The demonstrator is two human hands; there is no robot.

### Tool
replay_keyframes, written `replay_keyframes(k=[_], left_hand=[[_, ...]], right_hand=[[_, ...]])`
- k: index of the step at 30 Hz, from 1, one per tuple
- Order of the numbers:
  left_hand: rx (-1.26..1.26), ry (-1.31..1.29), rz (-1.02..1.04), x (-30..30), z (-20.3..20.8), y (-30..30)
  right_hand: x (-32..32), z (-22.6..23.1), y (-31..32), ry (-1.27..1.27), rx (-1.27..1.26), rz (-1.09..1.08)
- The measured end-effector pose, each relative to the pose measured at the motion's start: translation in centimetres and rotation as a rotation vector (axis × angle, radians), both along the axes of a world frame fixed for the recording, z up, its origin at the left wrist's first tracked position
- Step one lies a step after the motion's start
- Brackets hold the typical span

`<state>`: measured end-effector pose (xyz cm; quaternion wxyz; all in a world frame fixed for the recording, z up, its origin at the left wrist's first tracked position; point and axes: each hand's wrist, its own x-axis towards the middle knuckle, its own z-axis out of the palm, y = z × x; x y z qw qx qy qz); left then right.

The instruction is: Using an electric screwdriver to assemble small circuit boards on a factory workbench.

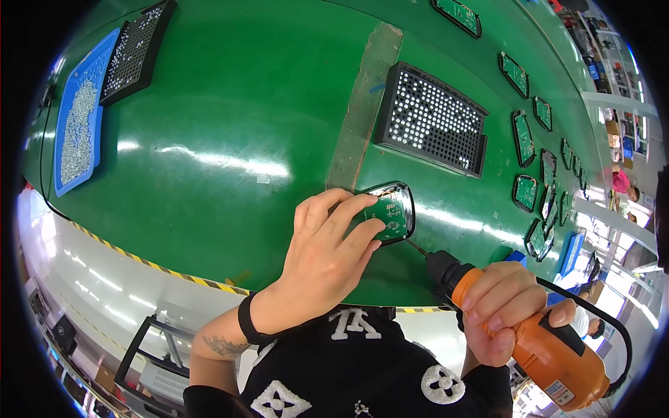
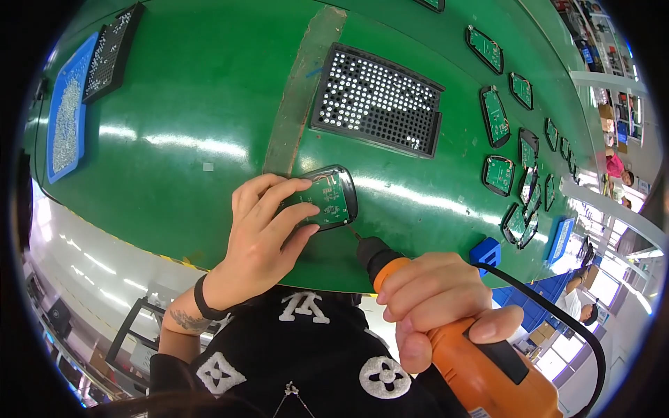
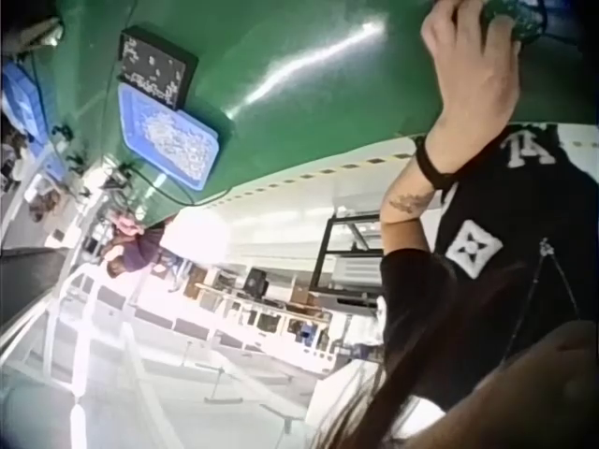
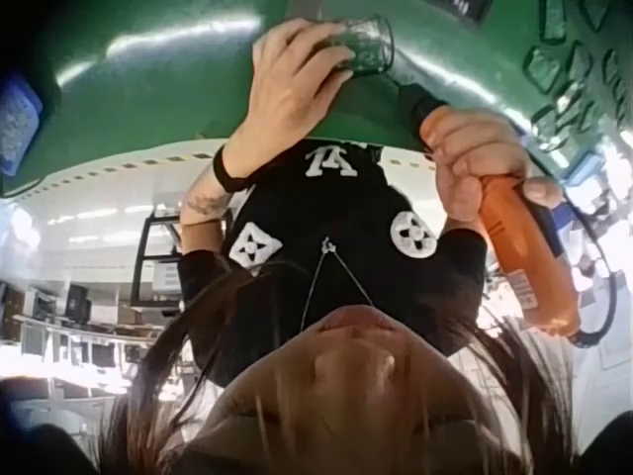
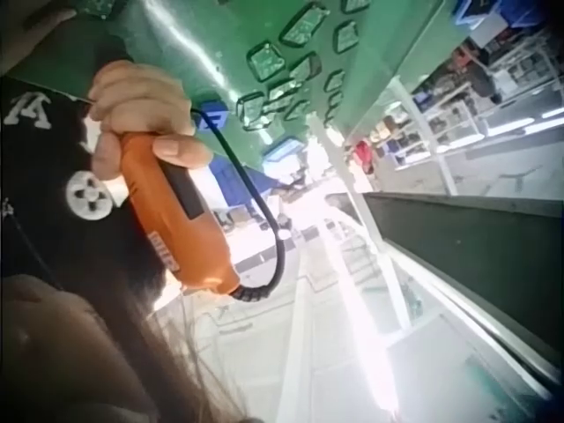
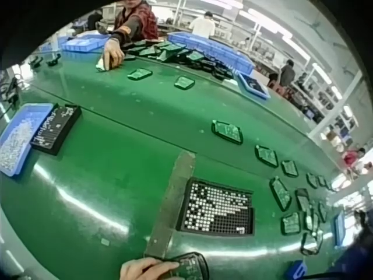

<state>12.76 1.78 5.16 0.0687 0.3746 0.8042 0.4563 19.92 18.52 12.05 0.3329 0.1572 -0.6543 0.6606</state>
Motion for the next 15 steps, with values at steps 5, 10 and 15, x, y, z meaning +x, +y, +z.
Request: replay_keyframes(k=[5,10,15], left_hand=[[0.005,0.025,-0.011,0.0,-0.2,0.2],[0.024,0.015,-0.016,0.2,0.2,0.3],[0.027,0.052,-0.020,0.4,0.3,0.2]], right_hand=[[0.0,-0.2,0.2,0.007,0.001,-0.006],[0.1,0.1,-0.2,0.061,-0.083,-0.037],[-0.1,1.0,-0.7,0.051,-0.109,0.008]])
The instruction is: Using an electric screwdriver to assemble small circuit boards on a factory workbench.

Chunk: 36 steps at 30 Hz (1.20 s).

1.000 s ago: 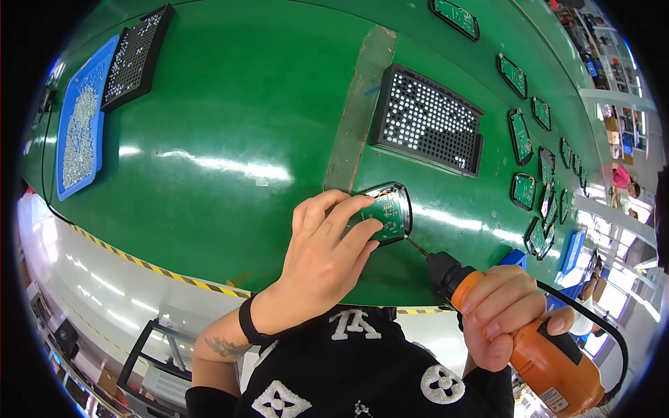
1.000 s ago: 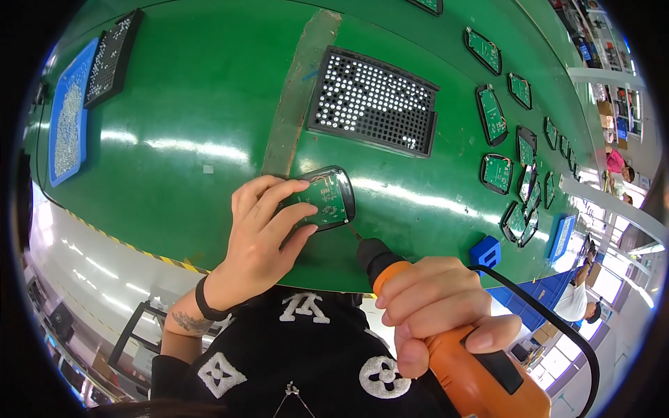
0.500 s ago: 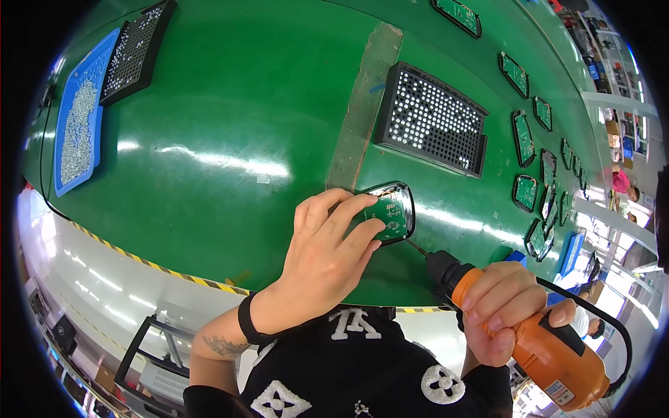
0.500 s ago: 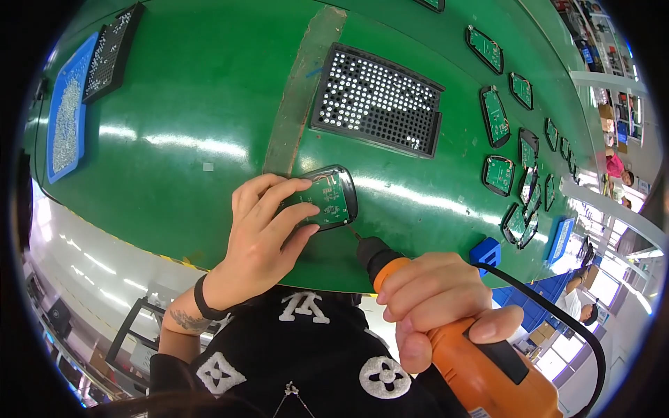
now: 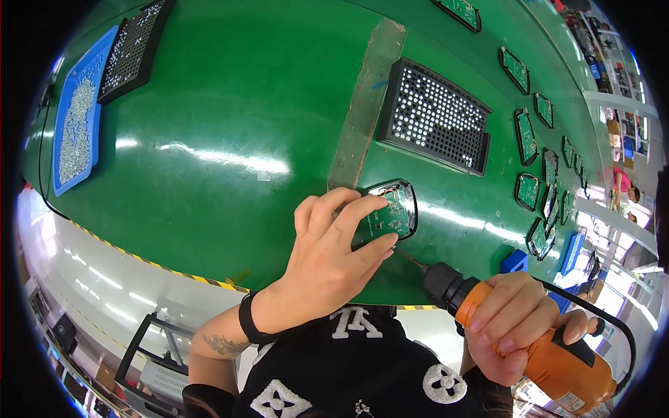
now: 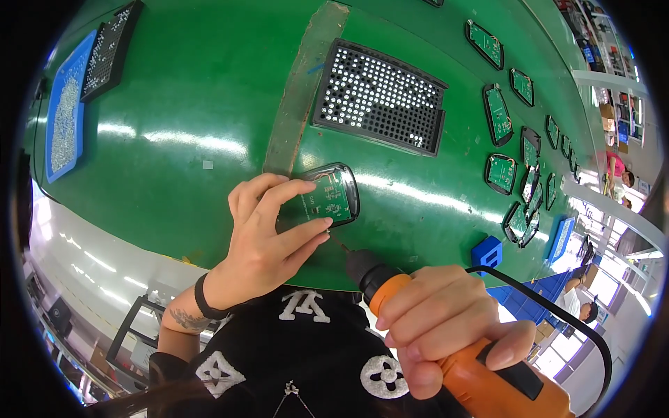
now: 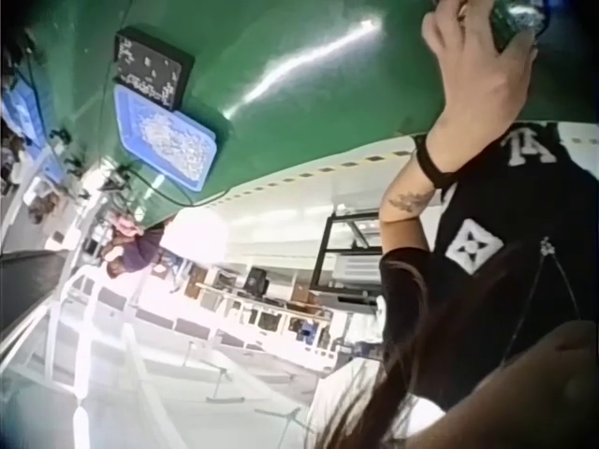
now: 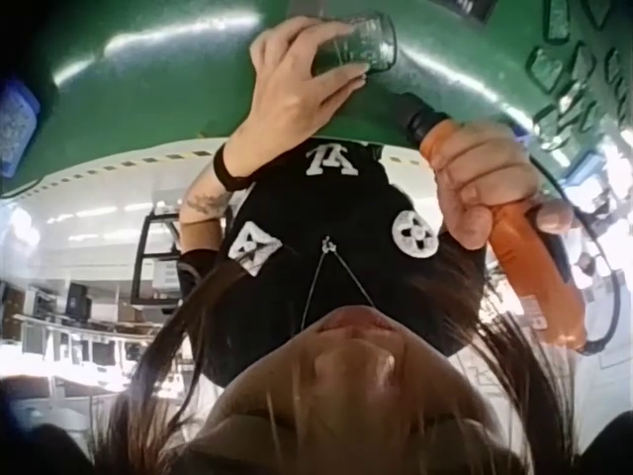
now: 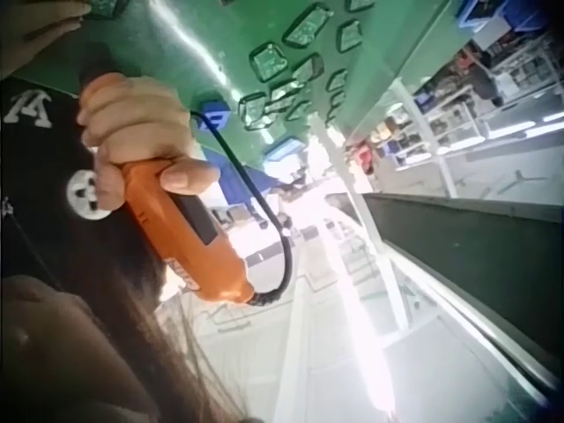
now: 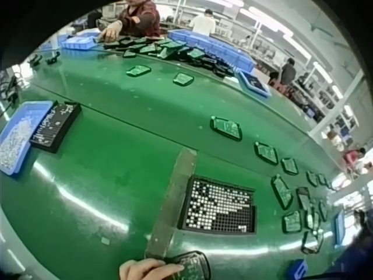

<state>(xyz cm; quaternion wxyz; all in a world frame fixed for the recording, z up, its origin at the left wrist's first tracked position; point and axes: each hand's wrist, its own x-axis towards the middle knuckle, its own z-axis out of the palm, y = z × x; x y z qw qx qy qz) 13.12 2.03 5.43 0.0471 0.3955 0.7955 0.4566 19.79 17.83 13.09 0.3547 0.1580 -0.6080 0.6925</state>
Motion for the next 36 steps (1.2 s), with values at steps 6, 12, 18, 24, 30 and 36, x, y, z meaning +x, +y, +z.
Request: replay_keyframes(k=[6,12,18,24,30,36], left_hand=[[0.020,0.012,-0.018,0.0,-0.4,-0.2],[0.047,0.008,-0.044,-0.1,-0.4,-0.5],[-0.054,-0.019,0.025,-0.2,-0.3,-0.2],[-0.088,-0.008,0.044,-0.1,-0.6,-0.3],[-0.062,-0.019,0.046,-0.2,-0.6,-0.1],[-0.054,-0.030,0.050,-0.1,-0.6,0.0]], right_hand=[[0.0,-0.2,-0.4,-0.013,-0.010,-0.001],[-0.1,-0.1,-1.0,0.018,-0.069,-0.056],[0.1,-0.2,-0.2,-0.003,0.067,-0.109],[0.2,-0.7,0.4,-0.058,0.167,-0.094],[0.1,-0.9,0.7,-0.062,0.168,-0.061],[-0.2,-1.3,0.7,-0.045,0.159,-0.065]])
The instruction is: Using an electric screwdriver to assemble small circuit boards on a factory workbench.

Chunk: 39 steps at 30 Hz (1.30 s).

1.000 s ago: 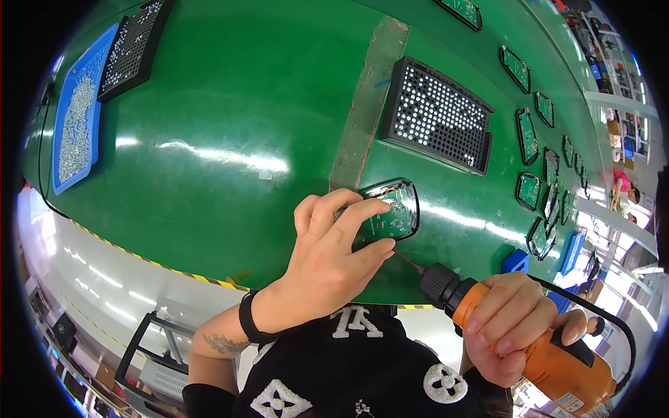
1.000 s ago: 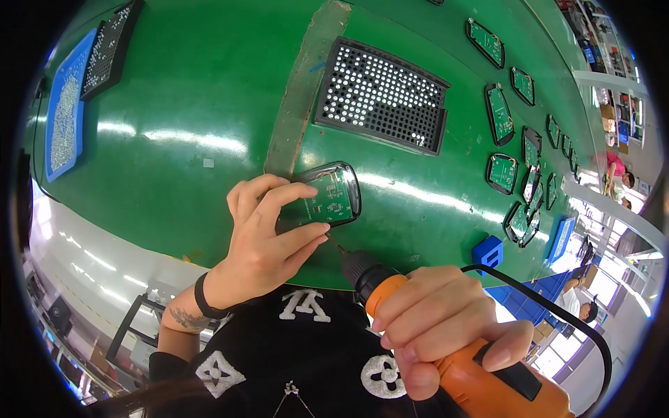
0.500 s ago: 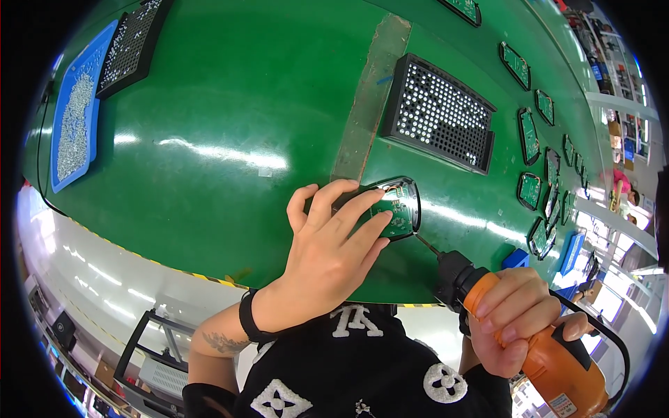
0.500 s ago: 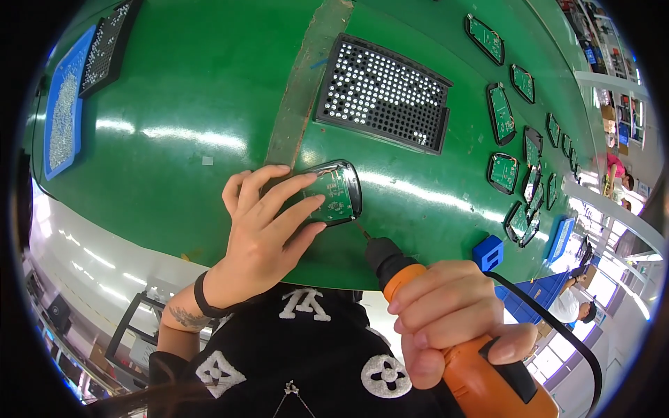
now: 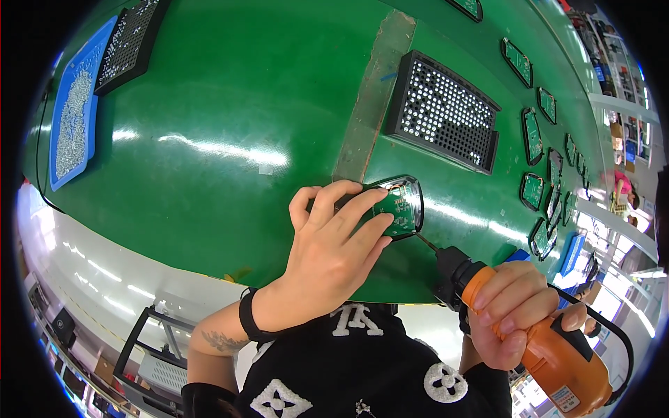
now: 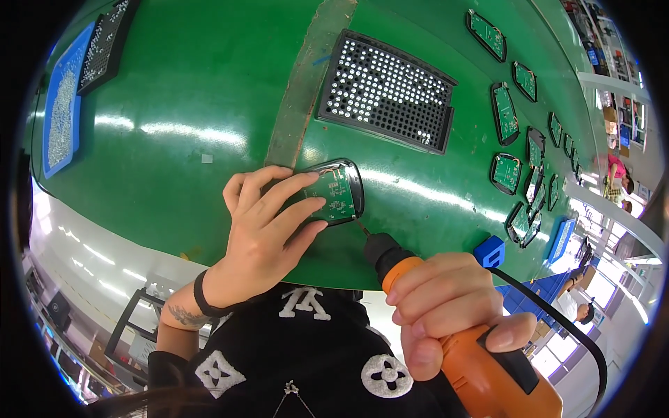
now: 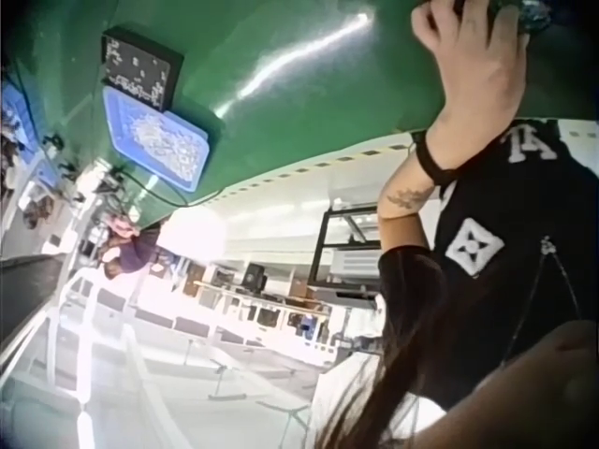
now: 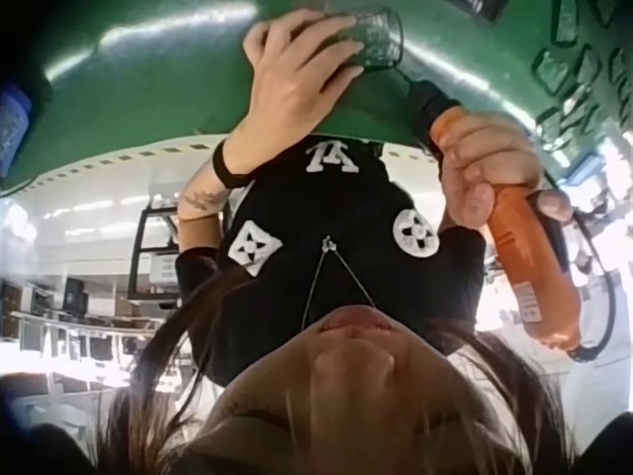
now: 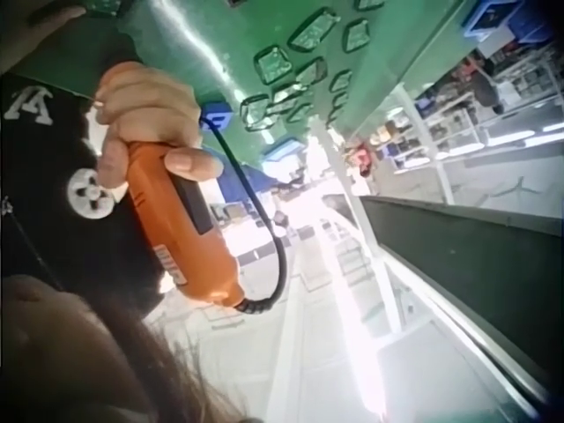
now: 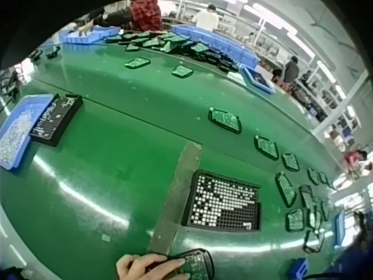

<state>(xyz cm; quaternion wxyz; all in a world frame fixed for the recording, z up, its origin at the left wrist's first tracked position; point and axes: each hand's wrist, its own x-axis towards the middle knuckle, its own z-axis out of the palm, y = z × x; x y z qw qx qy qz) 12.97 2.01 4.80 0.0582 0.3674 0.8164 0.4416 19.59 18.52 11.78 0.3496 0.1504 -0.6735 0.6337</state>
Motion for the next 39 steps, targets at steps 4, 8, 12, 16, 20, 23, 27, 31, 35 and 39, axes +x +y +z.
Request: replay_keyframes(k=[4,8,12,16,20,23,27,31,35,39], left_hand=[[-0.003,-0.008,-0.001,0.0,0.0,-0.2],[-0.003,-0.004,-0.003,0.0,0.0,-0.1],[0.003,0.017,-0.010,-0.2,-0.1,-0.1],[0.008,0.030,-0.012,0.0,0.0,-0.2],[-0.011,0.076,0.007,0.2,-0.3,-0.1],[-0.035,0.084,-0.021,0.2,0.3,0.0],[-0.131,0.052,-0.210,-1.4,5.0,-1.6],[-0.359,0.233,-0.346,-5.2,6.7,-0.1],[-0.618,0.101,-0.446,-2.8,5.7,1.6],[-0.620,-0.037,-0.550,-2.4,6.3,2.5]], right_hand=[[0.1,0.0,0.0,-0.019,0.009,0.008],[0.1,0.1,0.0,-0.051,0.014,0.025],[-0.2,0.1,-0.4,-0.079,0.019,0.024],[-0.3,0.4,-0.4,-0.175,0.084,0.099],[-0.4,0.5,-1.6,-0.245,-0.089,-0.162],[-0.4,2.0,-2.0,-0.208,-0.390,-0.359],[4.2,3.7,0.5,0.071,-0.553,-0.246],[6.2,4.5,1.5,0.251,-0.615,-0.218],[8.1,2.2,3.1,0.374,-0.685,-0.470],[8.4,0.5,4.1,0.496,-0.796,-0.556]])
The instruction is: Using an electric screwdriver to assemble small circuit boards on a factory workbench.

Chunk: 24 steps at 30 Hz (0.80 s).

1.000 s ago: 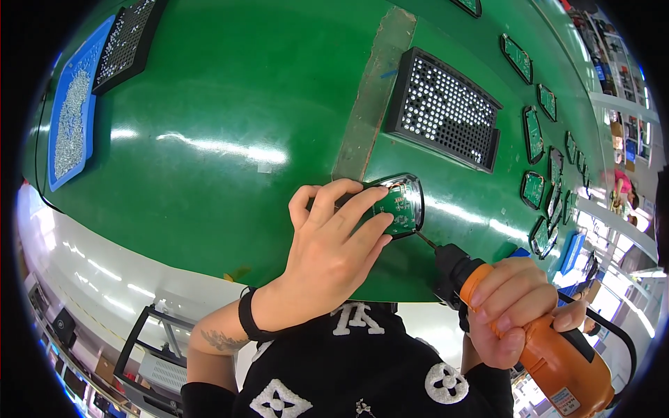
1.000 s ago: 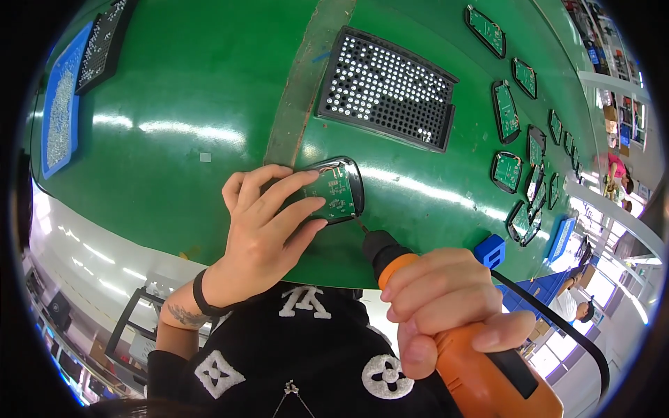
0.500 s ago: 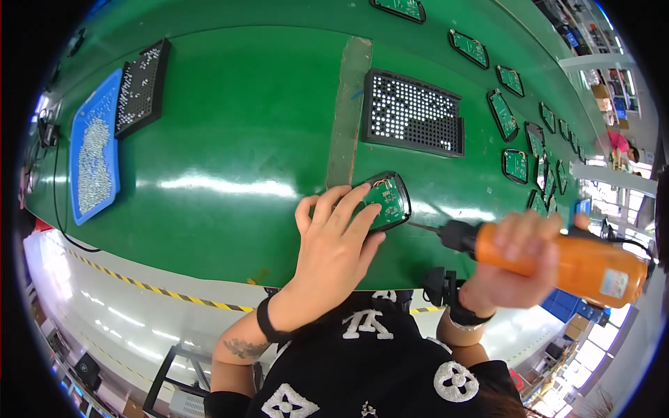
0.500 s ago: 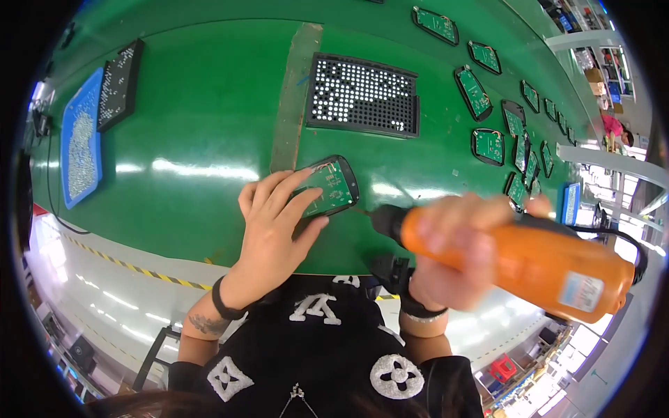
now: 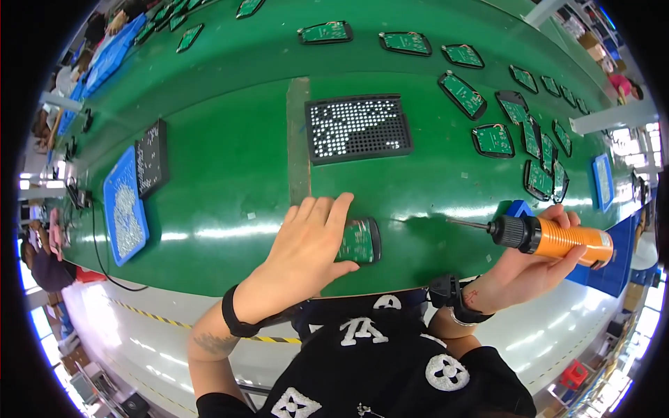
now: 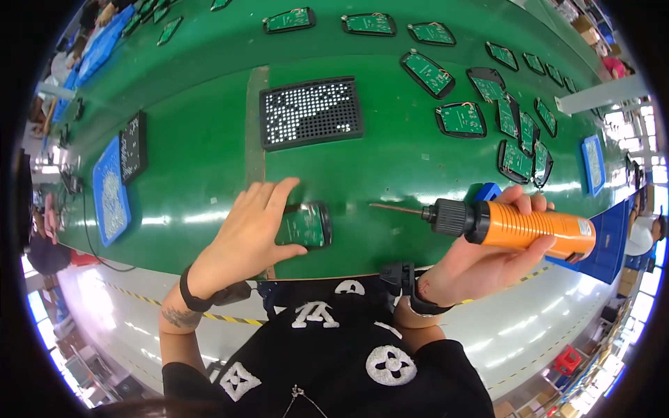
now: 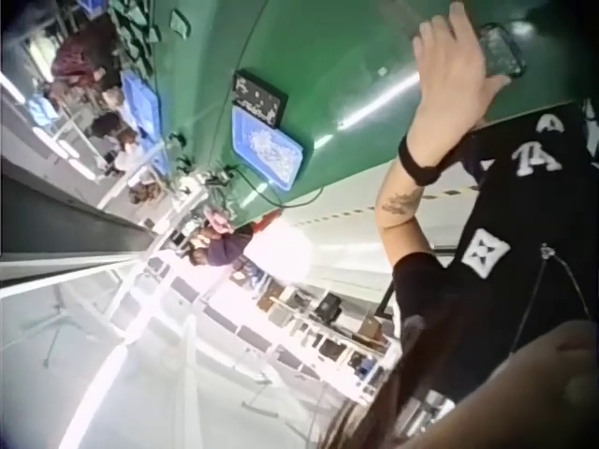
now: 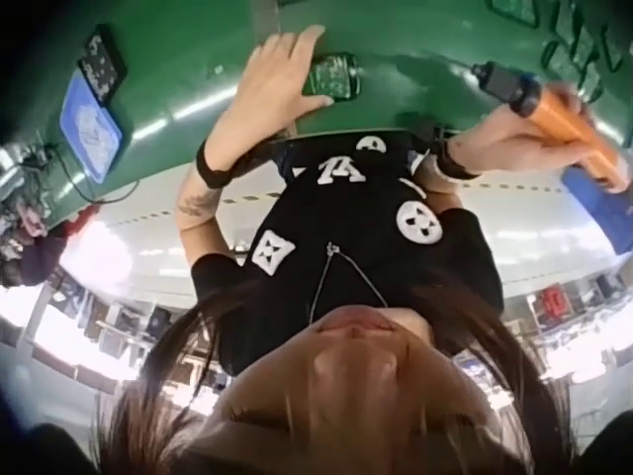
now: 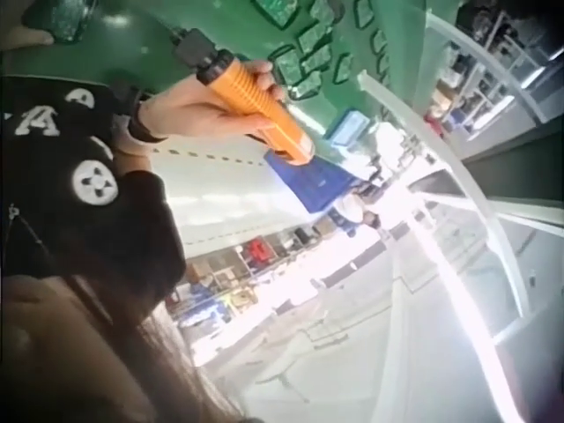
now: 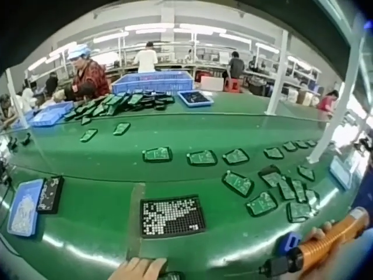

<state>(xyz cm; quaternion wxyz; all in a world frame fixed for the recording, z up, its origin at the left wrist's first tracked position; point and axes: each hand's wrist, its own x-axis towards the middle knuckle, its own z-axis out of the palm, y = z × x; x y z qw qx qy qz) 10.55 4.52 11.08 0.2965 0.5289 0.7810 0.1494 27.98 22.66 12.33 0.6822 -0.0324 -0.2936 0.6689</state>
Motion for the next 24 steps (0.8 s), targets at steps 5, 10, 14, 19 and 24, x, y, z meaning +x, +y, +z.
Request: replay_keyframes(k=[5,10,14,19,24], left_hand=[[0.444,0.567,0.003,-6.1,-2.2,6.0],[0.243,0.287,-0.021,-8.7,-3.4,7.7],[0.215,0.204,-0.034,-5.7,-2.9,6.5],[0.318,0.237,0.029,-2.8,-1.5,3.2],[0.196,0.149,0.075,-0.4,-0.1,-2.2]], right_hand=[[-0.4,1.6,-0.5,-0.133,-0.171,-0.066],[1.0,1.5,-0.3,-0.134,-0.097,-0.053],[2.3,0.5,-1.0,-0.117,-0.085,-0.055],[1.4,0.7,-2.2,-0.136,-0.005,-0.012],[0.5,1.3,-3.0,-0.302,0.229,-0.068]])
